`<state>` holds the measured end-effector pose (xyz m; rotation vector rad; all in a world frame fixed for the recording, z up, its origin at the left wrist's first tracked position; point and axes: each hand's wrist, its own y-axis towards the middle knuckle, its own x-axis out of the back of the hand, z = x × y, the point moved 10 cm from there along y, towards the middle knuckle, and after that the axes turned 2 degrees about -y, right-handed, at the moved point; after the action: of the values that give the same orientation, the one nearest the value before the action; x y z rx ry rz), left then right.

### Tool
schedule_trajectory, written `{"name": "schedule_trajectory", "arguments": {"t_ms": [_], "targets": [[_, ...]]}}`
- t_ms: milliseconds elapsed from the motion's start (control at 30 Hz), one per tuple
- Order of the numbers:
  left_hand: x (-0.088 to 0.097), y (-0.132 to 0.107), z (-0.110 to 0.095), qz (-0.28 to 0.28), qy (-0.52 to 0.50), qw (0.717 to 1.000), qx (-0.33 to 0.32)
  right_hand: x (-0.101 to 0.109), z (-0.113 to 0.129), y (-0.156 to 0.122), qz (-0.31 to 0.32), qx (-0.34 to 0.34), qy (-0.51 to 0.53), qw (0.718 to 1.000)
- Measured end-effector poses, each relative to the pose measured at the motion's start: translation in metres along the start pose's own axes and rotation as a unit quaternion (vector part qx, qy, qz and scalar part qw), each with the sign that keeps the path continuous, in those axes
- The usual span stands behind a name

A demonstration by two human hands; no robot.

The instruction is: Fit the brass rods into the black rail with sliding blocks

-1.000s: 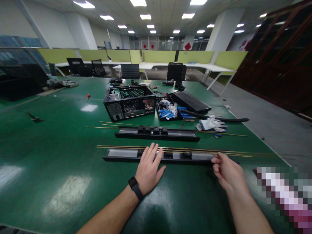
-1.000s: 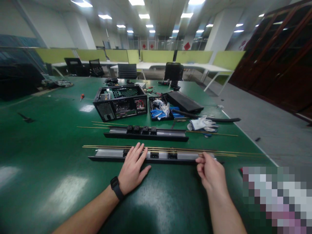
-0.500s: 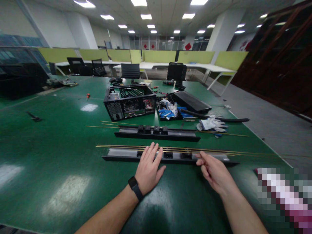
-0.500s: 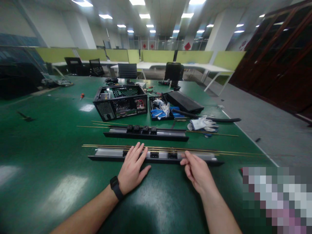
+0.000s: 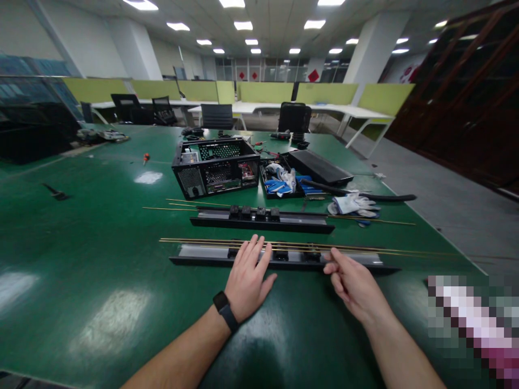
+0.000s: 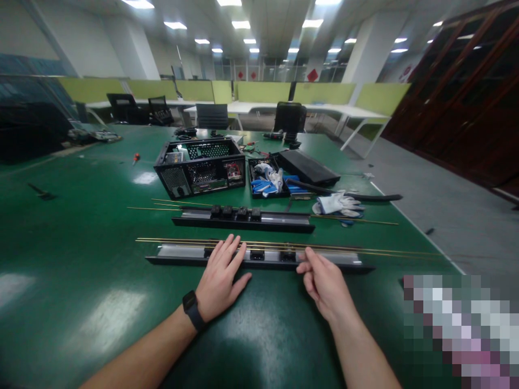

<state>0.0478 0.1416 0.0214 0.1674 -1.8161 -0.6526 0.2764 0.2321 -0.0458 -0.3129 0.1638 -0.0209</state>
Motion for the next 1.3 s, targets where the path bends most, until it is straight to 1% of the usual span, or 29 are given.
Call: {"name": "schedule_trajectory", "arguments": {"t_ms": [133,200,367,467,667,867,1133,1300], "targets": [[0.0,0.0,0.0,0.0,0.003,1.0,-0.001,0.015,0.005,0.001,-0.05,0.019,0.024,0.998],[0.001,0.0,-0.001,0.001,0.002,1.0,-0.002,0.017,0.007,0.001,-0.056,0.02,0.03,0.998],[0.003,0.001,-0.001,-0.002,-0.004,1.0,0.001,-0.003,0.004,-0.003,0.002,0.005,0.006,1.0],[0.002,0.0,-0.001,-0.001,-0.006,1.0,0.0,-0.005,0.002,-0.004,0.0,0.003,0.008,1.0],[0.0,0.0,-0.001,0.001,-0.001,1.0,-0.001,0.011,0.004,0.0,-0.04,0.018,0.026,0.999],[0.001,0.0,0.0,0.001,-0.004,1.0,0.0,0.016,0.007,0.001,-0.049,0.025,0.034,0.998],[0.001,-0.001,0.001,-0.001,-0.004,1.0,0.001,0.048,0.019,0.002,-0.15,0.03,0.062,0.986],[0.001,-0.001,0.001,0.001,-0.002,1.0,0.001,0.056,0.023,-0.001,-0.182,0.019,0.057,0.981]]}}
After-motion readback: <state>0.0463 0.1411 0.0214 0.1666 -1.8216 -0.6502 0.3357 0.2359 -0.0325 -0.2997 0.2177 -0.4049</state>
